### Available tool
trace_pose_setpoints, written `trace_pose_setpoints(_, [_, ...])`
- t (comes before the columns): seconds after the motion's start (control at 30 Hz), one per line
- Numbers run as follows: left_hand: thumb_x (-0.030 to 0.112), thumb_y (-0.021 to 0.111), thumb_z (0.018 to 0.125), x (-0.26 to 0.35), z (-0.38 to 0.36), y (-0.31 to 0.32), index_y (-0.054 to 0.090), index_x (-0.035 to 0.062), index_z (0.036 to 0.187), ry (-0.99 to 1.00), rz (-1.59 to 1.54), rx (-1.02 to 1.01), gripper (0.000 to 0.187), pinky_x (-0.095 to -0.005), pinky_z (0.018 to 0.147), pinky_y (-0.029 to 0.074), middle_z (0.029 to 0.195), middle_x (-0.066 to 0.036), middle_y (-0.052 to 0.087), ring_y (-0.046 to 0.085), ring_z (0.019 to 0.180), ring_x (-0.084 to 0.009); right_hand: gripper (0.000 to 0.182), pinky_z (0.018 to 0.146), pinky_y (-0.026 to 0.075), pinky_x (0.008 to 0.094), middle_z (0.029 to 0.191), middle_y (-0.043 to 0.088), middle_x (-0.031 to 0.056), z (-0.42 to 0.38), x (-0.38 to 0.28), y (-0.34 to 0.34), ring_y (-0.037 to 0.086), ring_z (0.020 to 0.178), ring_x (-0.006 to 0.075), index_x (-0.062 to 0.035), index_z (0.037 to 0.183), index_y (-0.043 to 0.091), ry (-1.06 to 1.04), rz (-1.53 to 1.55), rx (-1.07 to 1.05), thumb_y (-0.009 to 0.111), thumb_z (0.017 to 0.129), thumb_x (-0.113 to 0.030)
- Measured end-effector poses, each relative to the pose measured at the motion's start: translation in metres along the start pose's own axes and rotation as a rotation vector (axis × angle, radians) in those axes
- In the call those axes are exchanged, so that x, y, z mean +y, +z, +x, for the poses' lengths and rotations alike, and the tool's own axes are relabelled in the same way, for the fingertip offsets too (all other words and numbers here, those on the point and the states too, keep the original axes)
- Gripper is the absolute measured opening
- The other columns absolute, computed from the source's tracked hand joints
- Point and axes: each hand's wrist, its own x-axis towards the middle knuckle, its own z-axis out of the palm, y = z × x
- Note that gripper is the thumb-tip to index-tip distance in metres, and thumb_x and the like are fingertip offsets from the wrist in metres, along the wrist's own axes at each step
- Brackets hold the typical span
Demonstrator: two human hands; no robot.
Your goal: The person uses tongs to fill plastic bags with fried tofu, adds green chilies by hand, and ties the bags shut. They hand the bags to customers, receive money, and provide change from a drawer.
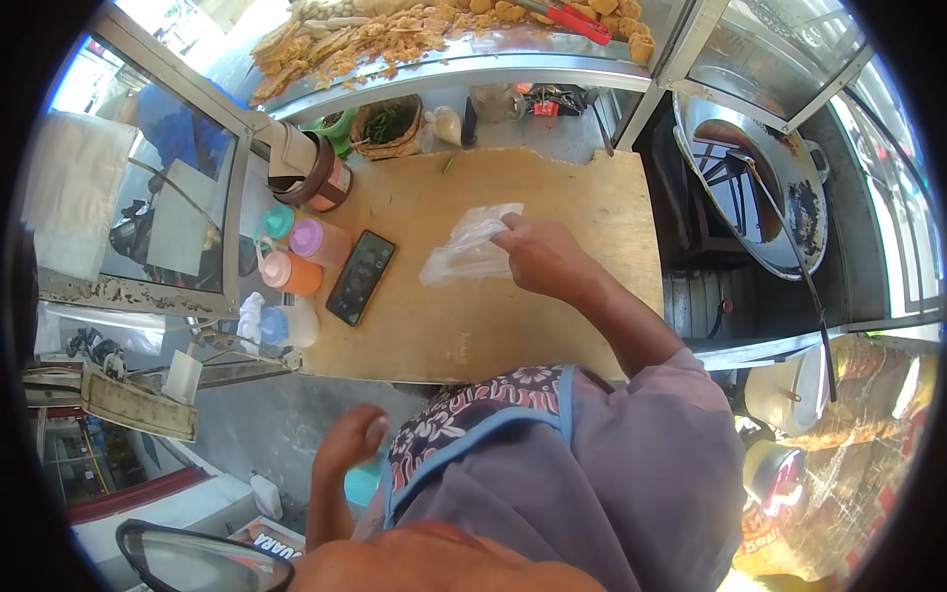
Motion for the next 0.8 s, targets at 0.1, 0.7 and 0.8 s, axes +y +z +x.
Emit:
trace_pose_setpoints(0.1, [0.017, 0.065, 0.082, 0.128, 0.047, -0.059, 0.064, 0.0094, 0.113, 0.634, 0.118, 0.51, 0.031, -0.0472, 0.104, 0.033, 0.143, -0.023, 0.035, 0.033, 0.13, -0.043, 0.028, 0.07, 0.048, 0.0461, 0.099, 0.056, 0.0197, 0.009, -0.016, 0.004, 0.059, 0.081, 0.0382, -0.0012, 0.098, 0.059, -0.106, 0.063, 0.004, 0.05, 0.072, 0.004])
trace_pose_setpoints(0.7, [0.015, 0.058, 0.082, 0.193, 0.188, -0.105, 0.069, 0.0026, 0.086, 0.255, -0.017, 0.542, 0.017, -0.042, 0.068, 0.051, 0.079, -0.021, 0.065, 0.064, 0.073, -0.0378, 0.053, 0.082, 0.049, 0.0383, 0.111, 0.06, 0.0188, 0.041, 0.038, -0.055, 0.06, 0.098, 0.0353, -0.0047, 0.126, 0.055, -0.271, 0.172, -0.345, 0.06, 0.073, 0.002])
trace_pose_setpoints(0.8, [0.006, 0.058, 0.079, 0.169, 0.214, -0.093, 0.064, 0.0004, 0.086, 0.477, 0.021, 0.686, 0.011, -0.0433, 0.07, 0.051, 0.094, -0.024, 0.064, 0.064, 0.075, -0.0397, 0.033, 0.085, 0.049, 0.0379, 0.111, 0.062, 0.0167, 0.079, 0.052, -0.116, 0.061, 0.099, 0.0306, -0.0045, 0.109, 0.066, -0.169, 0.444, -0.089, 0.069, 0.077, -0.011])
